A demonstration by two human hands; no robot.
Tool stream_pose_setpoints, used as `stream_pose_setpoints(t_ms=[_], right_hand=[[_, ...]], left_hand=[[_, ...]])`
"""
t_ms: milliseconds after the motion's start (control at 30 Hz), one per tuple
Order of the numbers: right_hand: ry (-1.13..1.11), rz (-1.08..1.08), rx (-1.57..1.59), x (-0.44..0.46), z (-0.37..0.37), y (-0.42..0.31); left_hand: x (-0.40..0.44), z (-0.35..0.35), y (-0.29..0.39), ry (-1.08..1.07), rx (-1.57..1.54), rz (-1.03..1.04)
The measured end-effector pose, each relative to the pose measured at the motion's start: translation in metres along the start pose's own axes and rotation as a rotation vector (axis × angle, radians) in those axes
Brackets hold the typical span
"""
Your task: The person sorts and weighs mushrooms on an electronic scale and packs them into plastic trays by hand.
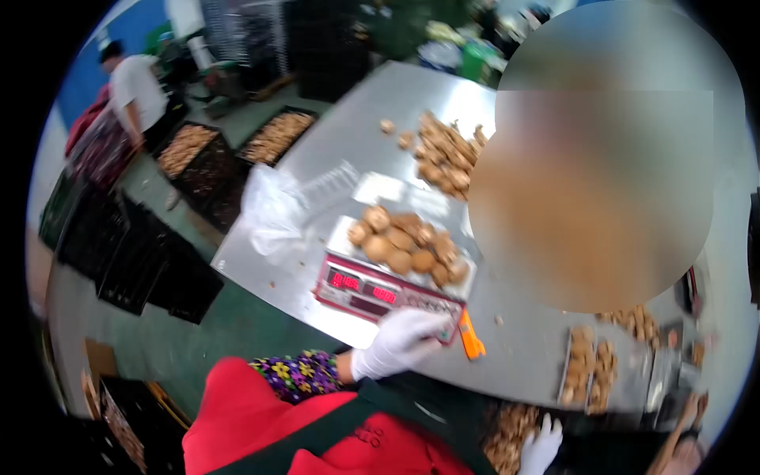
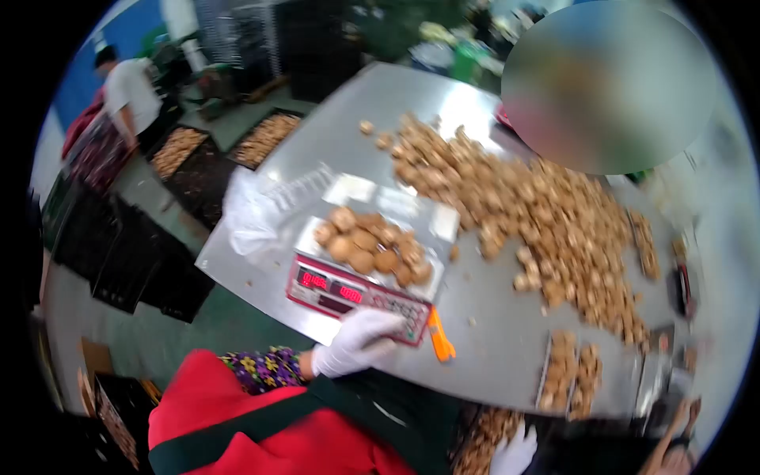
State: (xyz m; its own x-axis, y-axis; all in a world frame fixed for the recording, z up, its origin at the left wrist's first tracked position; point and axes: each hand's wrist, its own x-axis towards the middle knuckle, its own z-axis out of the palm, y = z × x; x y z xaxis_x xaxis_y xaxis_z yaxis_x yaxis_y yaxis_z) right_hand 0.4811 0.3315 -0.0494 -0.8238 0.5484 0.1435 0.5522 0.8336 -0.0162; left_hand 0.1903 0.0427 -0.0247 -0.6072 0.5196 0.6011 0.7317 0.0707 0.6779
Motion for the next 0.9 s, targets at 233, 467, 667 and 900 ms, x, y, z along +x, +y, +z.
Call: stream_pose_setpoints(t_ms=[233,467,667,900], right_hand=[[0.276,-0.101,0.562,0.078,-0.010,-0.068],[0.270,-0.276,0.732,0.265,0.027,-0.106],[0.125,-0.081,0.481,0.384,0.110,-0.165],[0.339,-0.076,0.220,0.372,0.136,-0.202]], left_hand=[[-0.044,-0.013,-0.029,0.299,0.234,-0.011],[-0.086,-0.073,-0.091,0.839,0.430,-0.369],[-0.112,-0.085,-0.130,0.934,0.769,-0.537],[-0.113,-0.078,-0.130,0.929,0.708,-0.500]])
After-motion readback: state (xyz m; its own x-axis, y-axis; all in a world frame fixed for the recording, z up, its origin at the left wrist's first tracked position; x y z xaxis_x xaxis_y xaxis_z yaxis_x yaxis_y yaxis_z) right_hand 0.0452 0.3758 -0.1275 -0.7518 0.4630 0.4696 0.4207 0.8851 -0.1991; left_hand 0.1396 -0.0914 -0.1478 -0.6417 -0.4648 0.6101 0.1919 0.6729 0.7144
